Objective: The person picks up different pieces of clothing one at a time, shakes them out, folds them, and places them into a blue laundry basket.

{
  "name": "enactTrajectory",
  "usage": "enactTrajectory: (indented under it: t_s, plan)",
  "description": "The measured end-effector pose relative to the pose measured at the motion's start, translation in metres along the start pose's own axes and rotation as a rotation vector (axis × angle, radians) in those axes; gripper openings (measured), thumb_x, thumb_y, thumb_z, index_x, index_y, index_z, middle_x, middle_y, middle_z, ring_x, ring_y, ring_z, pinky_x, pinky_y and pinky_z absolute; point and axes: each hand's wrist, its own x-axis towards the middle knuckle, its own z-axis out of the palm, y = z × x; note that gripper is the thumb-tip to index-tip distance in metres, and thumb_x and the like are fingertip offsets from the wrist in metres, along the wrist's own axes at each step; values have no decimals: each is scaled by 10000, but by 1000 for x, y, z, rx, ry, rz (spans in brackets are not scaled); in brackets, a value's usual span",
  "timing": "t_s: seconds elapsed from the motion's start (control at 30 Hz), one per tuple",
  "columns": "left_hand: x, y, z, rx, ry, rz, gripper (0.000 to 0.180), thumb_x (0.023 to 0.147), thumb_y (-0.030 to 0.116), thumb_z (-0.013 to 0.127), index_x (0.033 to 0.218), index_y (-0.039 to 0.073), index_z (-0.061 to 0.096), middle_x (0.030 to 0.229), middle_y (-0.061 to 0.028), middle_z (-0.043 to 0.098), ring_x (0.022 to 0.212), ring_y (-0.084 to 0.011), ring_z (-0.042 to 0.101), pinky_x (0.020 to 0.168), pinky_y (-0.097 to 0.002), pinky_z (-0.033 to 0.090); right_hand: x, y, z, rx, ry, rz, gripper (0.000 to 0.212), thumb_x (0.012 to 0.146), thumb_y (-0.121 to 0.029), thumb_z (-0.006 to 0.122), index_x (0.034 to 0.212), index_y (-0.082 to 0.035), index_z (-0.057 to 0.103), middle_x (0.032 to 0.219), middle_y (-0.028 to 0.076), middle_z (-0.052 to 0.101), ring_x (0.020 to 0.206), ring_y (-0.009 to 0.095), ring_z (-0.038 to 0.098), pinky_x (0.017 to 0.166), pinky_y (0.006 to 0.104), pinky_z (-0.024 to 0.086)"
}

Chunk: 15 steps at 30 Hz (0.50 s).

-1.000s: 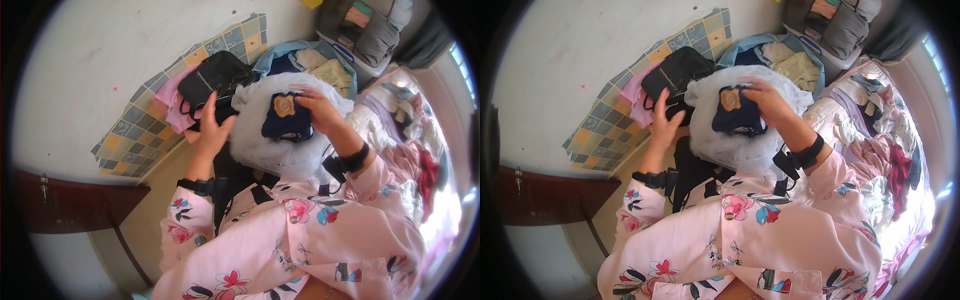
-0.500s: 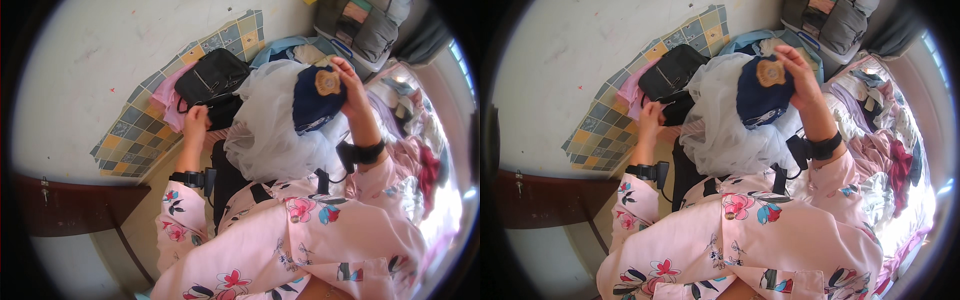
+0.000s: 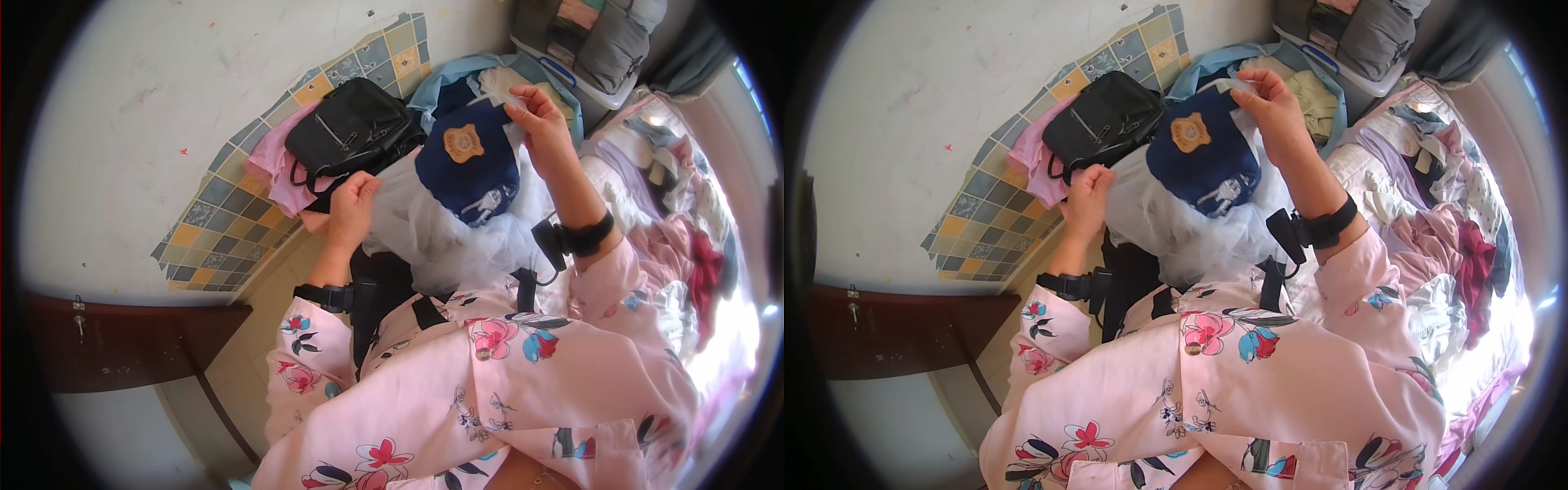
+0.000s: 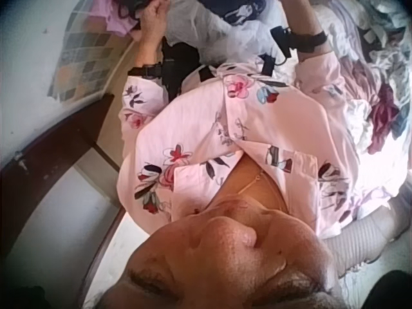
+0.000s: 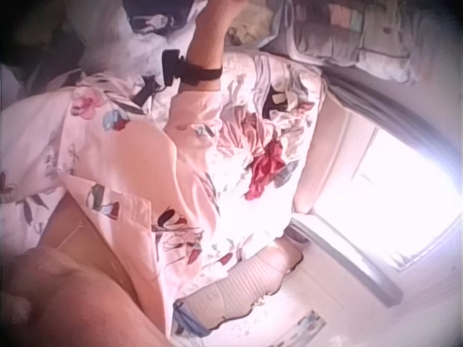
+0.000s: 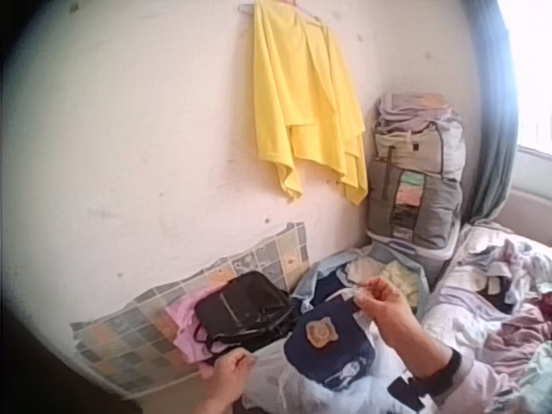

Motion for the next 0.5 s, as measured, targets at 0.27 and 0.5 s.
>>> enactTrajectory:
  t_s: [0.27,0.5]
  plan:
    - [3,-1,-28,178,16,-164,196,817,203,596,843,13,556,592,-29,467,550,-105,429,534,-249,365,3,8,28,2,-71,-219,301,770,40,569,1052,-53,519,937,7,507,854,81,515,746,187,425]
    - [12,58,15,327,113,351,383,684,209,694,1009,55,563,815,-116,608,700,-309,576,648,-370,456,-31,19,82,-146,-470,-195,288,765,82,514,1026,-40,521,940,1,535,861,58,507,754,197,426]
